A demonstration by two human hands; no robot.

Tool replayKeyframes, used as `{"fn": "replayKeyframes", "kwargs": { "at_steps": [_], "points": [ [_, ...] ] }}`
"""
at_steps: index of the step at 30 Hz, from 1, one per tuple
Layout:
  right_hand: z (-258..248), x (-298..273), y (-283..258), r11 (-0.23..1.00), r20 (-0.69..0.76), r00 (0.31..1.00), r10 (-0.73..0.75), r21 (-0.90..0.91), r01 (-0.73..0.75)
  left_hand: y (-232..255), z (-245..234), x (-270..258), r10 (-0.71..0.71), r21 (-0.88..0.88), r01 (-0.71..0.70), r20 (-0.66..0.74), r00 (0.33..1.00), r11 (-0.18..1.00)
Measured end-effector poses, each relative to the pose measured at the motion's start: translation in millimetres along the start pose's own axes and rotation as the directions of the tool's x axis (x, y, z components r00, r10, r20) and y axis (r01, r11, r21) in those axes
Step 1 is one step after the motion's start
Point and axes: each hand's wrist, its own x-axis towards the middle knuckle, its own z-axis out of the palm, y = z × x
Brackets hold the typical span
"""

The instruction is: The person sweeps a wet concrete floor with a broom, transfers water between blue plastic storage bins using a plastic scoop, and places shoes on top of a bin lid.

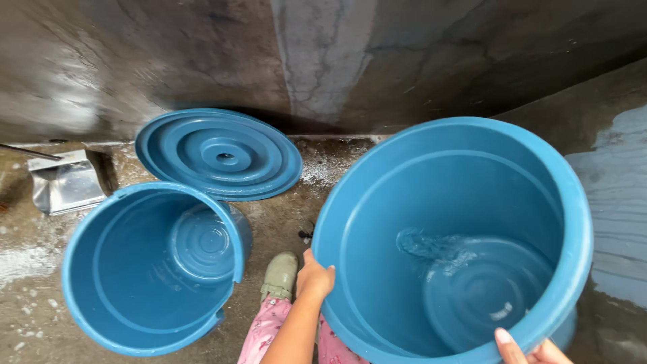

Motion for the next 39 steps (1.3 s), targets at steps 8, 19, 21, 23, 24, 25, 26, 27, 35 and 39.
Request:
{"fn": "replayKeyframes", "kwargs": {
  "at_steps": [8,19,21,23,24,25,26,27,35,39],
  "points": [
    [31,0,-111,0.929,0.03,0.938,0.345,-0.153,-0.336,13,22,49,0.042,0.23,-0.088,0.198,0.979,0.969],
    [84,34,-217,0.984,0.08,0.981,0.177,-0.049,-0.174,49,86,134,-0.02,0.667,-0.505,0.614,0.789,0.548],
    [83,42,-216,0.973,0.047,0.973,0.226,-0.061,-0.223,49,91,136,-0.036,0.671,-0.498,0.615,0.788,0.55],
    [81,47,-209,0.953,0.0,0.958,0.288,-0.104,-0.286,50,96,138,-0.049,0.67,-0.509,0.629,0.776,0.541],
    [81,48,-205,0.957,0.013,0.96,0.281,-0.074,-0.28,49,97,140,-0.061,0.67,-0.516,0.639,0.767,0.533],
    [80,50,-200,0.961,0.025,0.961,0.274,-0.045,-0.273,48,97,141,-0.072,0.671,-0.523,0.648,0.758,0.526],
    [78,51,-196,0.963,0.039,0.962,0.269,-0.017,-0.269,46,99,142,-0.094,0.665,-0.526,0.662,0.743,0.53],
    [77,50,-193,0.959,0.055,0.958,0.282,-0.004,-0.282,43,101,142,-0.116,0.66,-0.528,0.676,0.728,0.535],
    [82,62,-204,0.946,0.023,0.96,0.279,0.167,-0.279,52,133,139,-0.156,0.609,-0.631,0.767,0.622,0.481],
    [88,67,-224,0.951,-0.06,0.957,0.283,0.143,-0.273,64,137,129,-0.15,0.573,-0.645,0.794,0.589,0.506]
  ]
}}
